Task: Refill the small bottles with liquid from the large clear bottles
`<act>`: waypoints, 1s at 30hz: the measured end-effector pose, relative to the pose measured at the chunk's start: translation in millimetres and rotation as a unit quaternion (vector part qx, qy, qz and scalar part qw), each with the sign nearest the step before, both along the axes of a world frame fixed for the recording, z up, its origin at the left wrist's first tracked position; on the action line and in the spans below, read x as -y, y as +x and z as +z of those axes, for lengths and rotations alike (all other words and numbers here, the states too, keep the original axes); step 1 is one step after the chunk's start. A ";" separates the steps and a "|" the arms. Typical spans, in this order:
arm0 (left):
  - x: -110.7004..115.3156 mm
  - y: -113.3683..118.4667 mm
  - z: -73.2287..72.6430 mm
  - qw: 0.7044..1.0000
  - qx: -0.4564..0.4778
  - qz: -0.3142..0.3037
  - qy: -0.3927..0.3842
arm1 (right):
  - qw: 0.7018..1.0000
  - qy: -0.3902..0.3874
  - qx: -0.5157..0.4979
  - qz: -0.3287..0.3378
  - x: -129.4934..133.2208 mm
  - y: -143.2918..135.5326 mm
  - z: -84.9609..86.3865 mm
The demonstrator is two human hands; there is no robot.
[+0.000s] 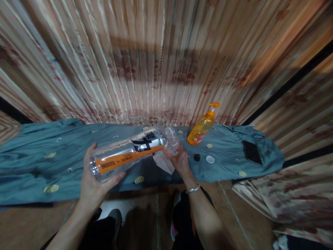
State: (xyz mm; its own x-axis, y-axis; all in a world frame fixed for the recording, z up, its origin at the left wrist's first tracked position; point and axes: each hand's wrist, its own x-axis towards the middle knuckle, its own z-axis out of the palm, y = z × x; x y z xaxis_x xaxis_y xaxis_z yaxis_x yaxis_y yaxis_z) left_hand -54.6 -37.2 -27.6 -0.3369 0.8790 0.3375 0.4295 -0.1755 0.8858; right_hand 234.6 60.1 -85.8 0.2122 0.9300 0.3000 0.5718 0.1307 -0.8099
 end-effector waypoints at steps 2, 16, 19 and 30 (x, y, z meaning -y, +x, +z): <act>-0.3 0.8 0.2 1.000 0.000 0.001 -0.002 | 1.000 -0.002 -0.003 -0.001 0.8 0.8 1.5; 1.8 2.7 9.5 0.999 0.001 0.050 0.015 | 0.999 -0.027 0.023 -0.012 5.0 -3.0 8.7; 1.1 -0.1 6.2 0.999 -0.020 0.038 0.029 | 0.999 -0.043 0.031 -0.008 6.6 -3.1 11.8; -0.1 -14.9 -5.8 0.997 -0.059 -0.011 0.047 | 0.998 -0.045 0.046 -0.021 5.2 -4.6 10.2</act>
